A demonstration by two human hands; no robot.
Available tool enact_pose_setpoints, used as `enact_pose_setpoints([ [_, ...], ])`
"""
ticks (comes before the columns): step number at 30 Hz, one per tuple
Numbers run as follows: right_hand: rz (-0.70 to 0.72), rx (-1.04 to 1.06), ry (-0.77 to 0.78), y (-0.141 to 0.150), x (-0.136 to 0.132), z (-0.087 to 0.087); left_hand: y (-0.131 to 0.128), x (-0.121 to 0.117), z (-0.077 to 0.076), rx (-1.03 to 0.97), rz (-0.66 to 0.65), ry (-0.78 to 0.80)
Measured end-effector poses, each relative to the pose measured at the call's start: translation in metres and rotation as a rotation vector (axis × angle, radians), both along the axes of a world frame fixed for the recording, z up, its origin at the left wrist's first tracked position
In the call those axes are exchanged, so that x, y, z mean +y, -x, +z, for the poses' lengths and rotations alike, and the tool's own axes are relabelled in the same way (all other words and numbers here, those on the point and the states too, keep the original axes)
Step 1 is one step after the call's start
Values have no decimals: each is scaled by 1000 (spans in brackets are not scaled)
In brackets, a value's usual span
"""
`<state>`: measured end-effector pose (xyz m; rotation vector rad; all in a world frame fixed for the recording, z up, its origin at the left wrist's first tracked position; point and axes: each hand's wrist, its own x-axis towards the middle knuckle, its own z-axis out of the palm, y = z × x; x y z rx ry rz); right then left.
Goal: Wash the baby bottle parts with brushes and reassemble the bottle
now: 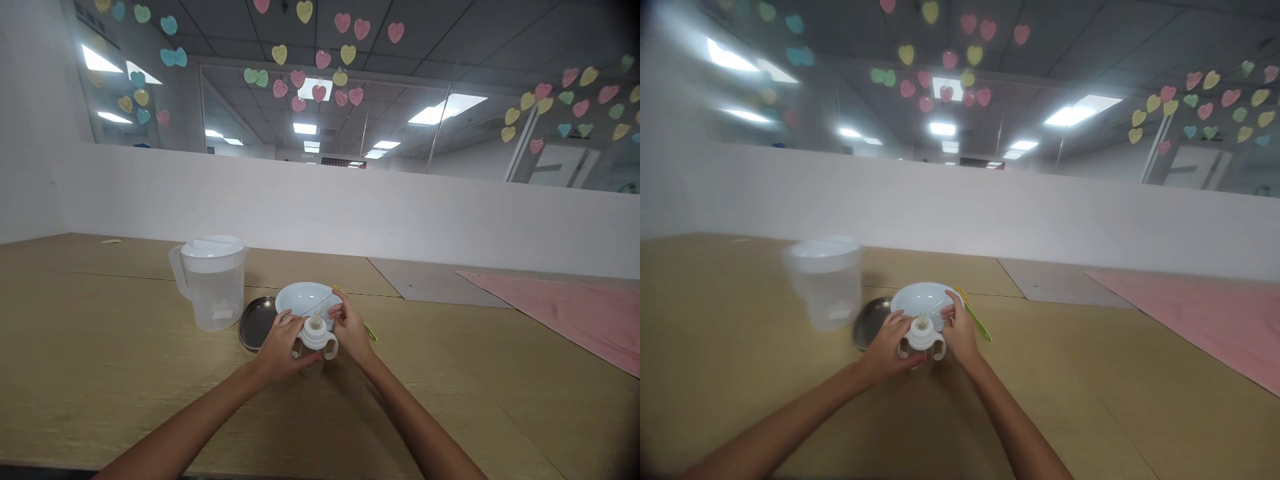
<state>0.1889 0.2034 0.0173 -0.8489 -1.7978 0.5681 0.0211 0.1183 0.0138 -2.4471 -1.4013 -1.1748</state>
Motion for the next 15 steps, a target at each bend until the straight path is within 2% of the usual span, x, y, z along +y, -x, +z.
enact_pose_setpoints([
  [5, 53, -80, 55, -1, -4, 4, -1, -1, 2, -7, -5, 19],
  [10, 20, -193, 75, -2, -9, 10, -2, -3, 4, -87, -21, 68],
  [15, -42, -172, -52, -4, -17, 16, -3, -3, 3, -195, 21, 128],
])
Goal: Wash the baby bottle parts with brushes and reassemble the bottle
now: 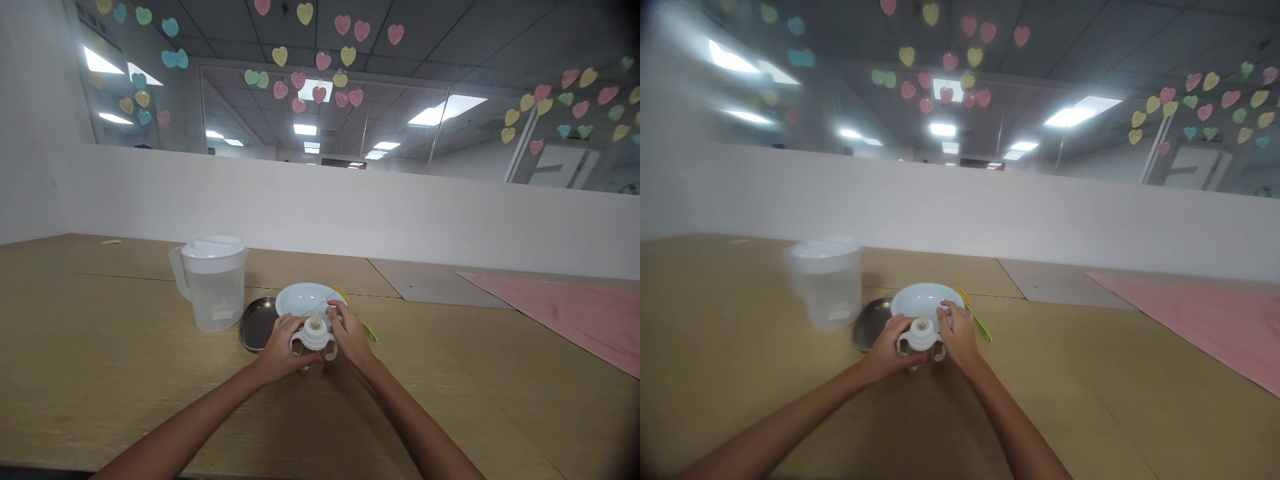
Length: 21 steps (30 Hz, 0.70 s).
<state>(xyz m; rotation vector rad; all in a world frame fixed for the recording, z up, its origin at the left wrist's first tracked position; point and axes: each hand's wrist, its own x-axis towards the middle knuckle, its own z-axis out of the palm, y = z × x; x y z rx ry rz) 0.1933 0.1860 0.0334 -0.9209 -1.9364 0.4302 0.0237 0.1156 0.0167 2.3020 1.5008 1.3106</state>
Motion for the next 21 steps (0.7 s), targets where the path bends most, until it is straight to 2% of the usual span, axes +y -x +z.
enact_pose_setpoints([
  [5, 360, -4, -42, 4, -18, 10, 0, 5, -5, -108, 9, 43],
  [8, 333, 12, 32, 9, -25, 12, 0, 6, -1, -119, -27, 81],
  [12, 318, 88, 235, 8, -25, 15, 1, 2, 10, -152, -64, 152],
  [14, 377, 119, 319, 3, -22, 17, 2, 0, 13, -154, -90, 175],
  [18, 623, 159, 445, -5, -15, 18, 3, 1, 12, -147, -104, 172],
  [21, 689, 158, 461, -9, -5, 16, 4, 3, 9, -171, -97, 171],
])
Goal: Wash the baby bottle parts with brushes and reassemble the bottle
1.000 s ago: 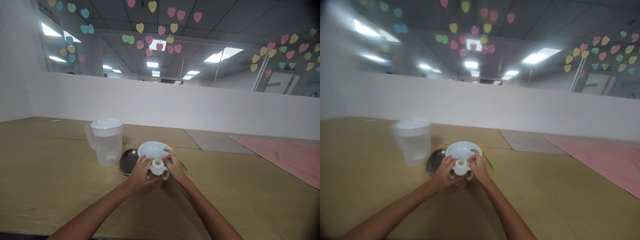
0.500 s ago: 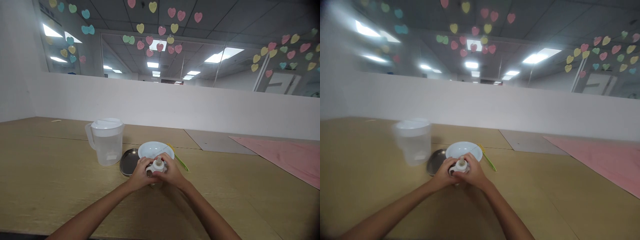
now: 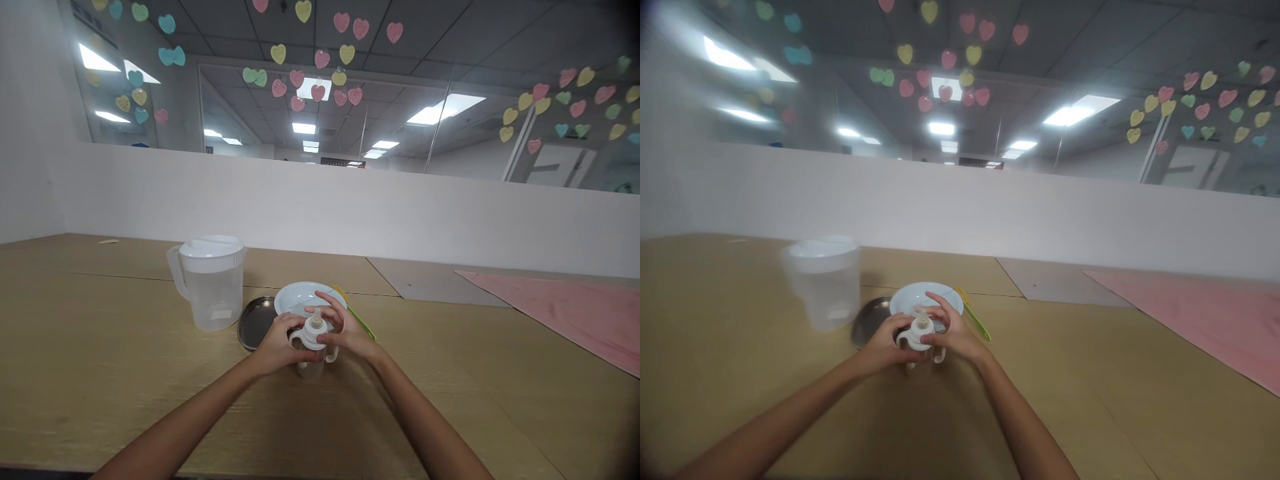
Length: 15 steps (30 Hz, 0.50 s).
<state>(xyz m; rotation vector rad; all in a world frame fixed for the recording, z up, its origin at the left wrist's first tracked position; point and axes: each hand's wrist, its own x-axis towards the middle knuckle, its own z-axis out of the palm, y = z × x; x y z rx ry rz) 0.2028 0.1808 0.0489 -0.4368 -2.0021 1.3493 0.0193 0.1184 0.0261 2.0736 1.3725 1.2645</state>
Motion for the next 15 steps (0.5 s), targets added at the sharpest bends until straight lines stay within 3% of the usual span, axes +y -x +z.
enact_pose_setpoints([
  [3, -67, 30, -28, -3, 12, -3, 0, 0, 0, -3, -17, 21],
  [7, -274, 145, 13, -6, 18, -1, -2, -2, 2, 79, 48, -4],
  [12, -111, 93, -84, 0, 5, -1, -4, -4, 4, 99, 55, -4],
  [15, -100, 28, -110, 5, 10, -9, -2, -3, 2, 64, 38, 3],
])
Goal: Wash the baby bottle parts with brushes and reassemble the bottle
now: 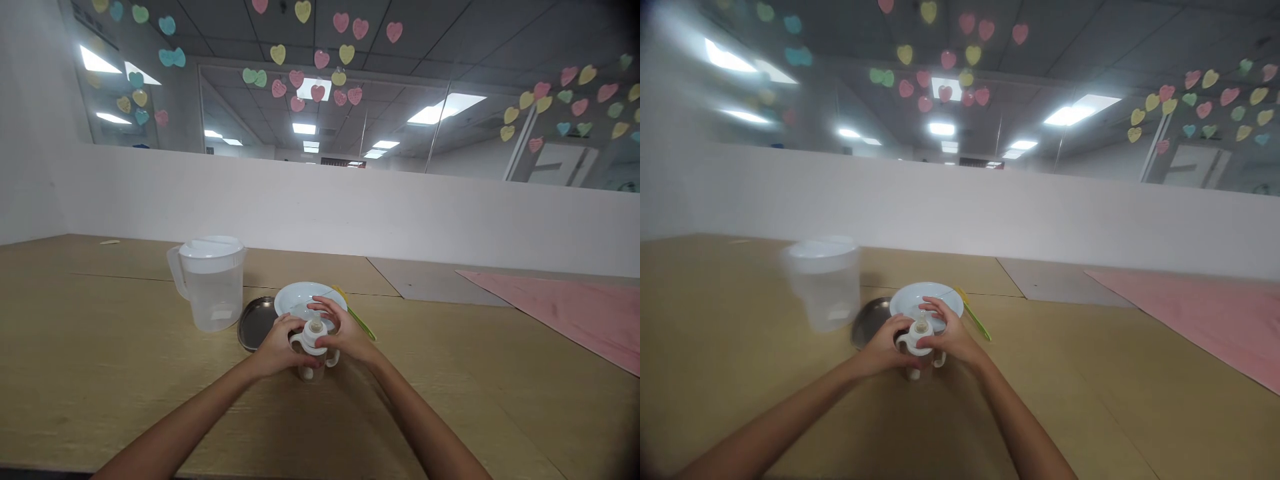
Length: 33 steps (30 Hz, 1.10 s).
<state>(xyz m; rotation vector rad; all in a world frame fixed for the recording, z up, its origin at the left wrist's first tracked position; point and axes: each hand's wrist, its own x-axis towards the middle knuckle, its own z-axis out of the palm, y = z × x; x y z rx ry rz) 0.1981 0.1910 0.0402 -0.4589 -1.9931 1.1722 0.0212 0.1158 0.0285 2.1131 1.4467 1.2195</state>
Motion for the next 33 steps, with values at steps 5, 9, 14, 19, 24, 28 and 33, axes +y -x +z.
enact_pose_setpoints([
  [5, -269, 230, 89, -6, 28, -8, -1, 2, -3, -19, 3, 11],
  [9, -131, 211, 83, -8, 21, -2, -5, -1, -1, 29, 74, 21],
  [14, -65, -6, 8, 2, -12, 7, -4, -1, -1, 20, 49, 1],
  [19, -101, -18, 5, 3, -18, 12, -2, 2, -5, 15, 48, 30],
  [24, -42, 83, 172, 1, -8, 6, -3, -2, 0, -19, 34, 65],
  [28, -52, 145, 198, 1, -6, 6, -2, -2, -1, -35, 21, 68],
  [33, -66, 309, 262, -1, -7, 15, -1, 1, -5, -27, 6, 59],
])
